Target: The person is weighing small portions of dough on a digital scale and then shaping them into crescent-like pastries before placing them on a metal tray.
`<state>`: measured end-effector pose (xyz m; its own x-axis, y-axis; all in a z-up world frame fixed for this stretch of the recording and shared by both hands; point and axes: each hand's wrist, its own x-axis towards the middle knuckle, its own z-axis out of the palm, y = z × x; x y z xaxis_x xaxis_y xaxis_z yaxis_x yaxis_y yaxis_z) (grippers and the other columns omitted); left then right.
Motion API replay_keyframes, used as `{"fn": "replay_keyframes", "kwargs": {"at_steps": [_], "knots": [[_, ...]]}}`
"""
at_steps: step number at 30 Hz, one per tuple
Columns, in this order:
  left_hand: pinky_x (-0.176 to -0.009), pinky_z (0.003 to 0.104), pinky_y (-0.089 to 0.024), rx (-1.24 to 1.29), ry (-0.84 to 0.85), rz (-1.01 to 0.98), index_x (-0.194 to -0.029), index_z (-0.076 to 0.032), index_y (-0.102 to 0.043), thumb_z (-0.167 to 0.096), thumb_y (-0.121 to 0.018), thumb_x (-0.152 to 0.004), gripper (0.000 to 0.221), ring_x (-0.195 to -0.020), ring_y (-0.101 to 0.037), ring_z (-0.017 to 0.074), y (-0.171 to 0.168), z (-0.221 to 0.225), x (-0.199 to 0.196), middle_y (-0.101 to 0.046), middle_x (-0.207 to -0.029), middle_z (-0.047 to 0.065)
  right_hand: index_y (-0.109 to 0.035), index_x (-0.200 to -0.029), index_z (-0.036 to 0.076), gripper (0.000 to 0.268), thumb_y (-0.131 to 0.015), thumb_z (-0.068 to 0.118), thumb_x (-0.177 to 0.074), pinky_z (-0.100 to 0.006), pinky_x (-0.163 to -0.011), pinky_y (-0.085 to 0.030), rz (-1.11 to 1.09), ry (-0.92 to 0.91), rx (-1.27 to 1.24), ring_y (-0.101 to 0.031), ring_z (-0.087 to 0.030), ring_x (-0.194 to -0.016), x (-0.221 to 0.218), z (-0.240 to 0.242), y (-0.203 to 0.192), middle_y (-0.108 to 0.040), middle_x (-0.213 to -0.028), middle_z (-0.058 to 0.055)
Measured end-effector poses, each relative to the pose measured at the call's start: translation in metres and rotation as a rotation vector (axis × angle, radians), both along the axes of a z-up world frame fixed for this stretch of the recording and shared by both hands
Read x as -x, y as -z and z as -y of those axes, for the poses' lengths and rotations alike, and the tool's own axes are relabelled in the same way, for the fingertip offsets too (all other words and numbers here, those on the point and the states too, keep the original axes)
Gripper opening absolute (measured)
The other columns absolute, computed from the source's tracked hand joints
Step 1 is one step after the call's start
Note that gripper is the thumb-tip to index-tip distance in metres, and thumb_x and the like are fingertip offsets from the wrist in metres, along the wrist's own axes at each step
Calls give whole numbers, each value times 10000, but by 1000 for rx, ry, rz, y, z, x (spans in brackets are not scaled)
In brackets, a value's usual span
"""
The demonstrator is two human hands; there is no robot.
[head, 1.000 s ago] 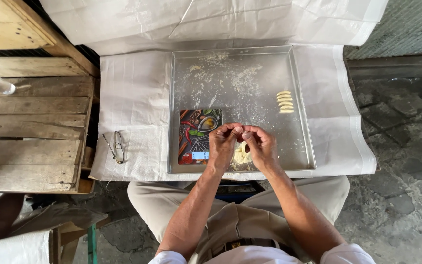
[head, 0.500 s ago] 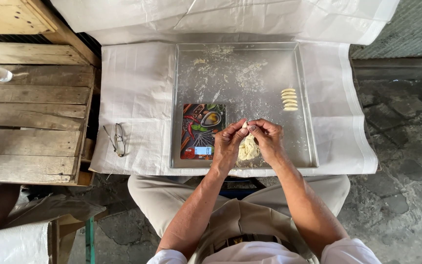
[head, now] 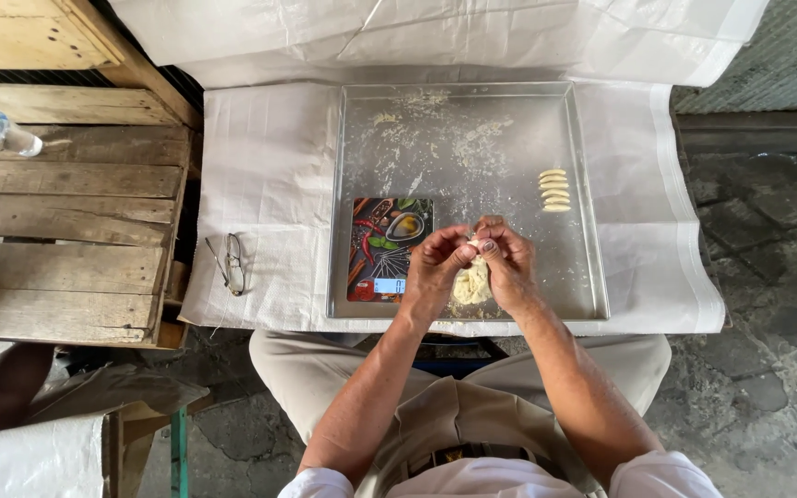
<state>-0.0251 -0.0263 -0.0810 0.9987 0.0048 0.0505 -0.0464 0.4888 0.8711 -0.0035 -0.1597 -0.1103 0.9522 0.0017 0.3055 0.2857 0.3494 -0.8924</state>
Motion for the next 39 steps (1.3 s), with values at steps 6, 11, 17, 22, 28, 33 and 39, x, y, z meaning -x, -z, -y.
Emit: {"fn": "replay_keyframes", "kwargs": {"at_steps": [6,11,17,22,28,33,39], "knots": [[-977,376,-507,-586,34,487,-1302,-158,-739,-261,-685,-1003,321,-1083,-628,267,-16,-24,-2,-669,-1142,105,-668,-947,55,120,-695,163,-992,-280,-703,-496,-365,-183,-311,-593,-170,-804,19,2,-3,-581,-867,-31],[-896,394,-567,-607,32,503,-1205,-103,-763,-268,-751,-947,307,-978,-707,294,-25,-22,-4,-731,-1039,106,-601,-971,110,183,-734,235,-962,-230,-648,-498,-480,-177,-409,-607,-126,-737,22,-1,-18,-615,-821,-24],[-790,355,-589,-726,-145,525,-972,-84,-749,-233,-743,-956,149,-843,-736,271,10,-22,-9,-749,-905,60,-655,-928,91,222,-747,290,-958,-220,-620,-429,-515,-65,-200,-669,-152,-843,35,-3,-32,-694,-871,-60],[-749,374,-588,-671,-179,549,-944,-70,-760,-187,-749,-956,119,-787,-726,305,-5,-18,-2,-736,-846,90,-704,-998,22,153,-779,139,-935,-183,-535,-462,-454,24,-92,-695,-163,-770,30,2,-23,-745,-850,-151],[-845,387,-553,-422,-108,309,-1072,-1,-787,-147,-698,-1008,182,-910,-722,255,-15,-13,12,-748,-960,149,-737,-1003,-23,129,-769,89,-948,-211,-546,-504,-217,147,238,-615,-122,-675,28,0,-35,-710,-777,-155],[-608,233,-548,-17,34,-3,-1046,57,-760,-91,-734,-968,170,-735,-662,135,-1,-12,7,-713,-768,110,-693,-1064,5,150,-733,117,-973,-253,-589,-538,-222,159,253,-625,-146,-710,24,0,-18,-677,-807,-125],[-688,275,-569,-252,73,44,-1145,1,-757,-201,-720,-1000,251,-844,-648,149,-31,-24,13,-746,-882,130,-757,-1092,11,169,-678,143,-1022,-258,-610,-542,-345,109,303,-646,-167,-767,34,-4,-16,-727,-871,-151]]}}
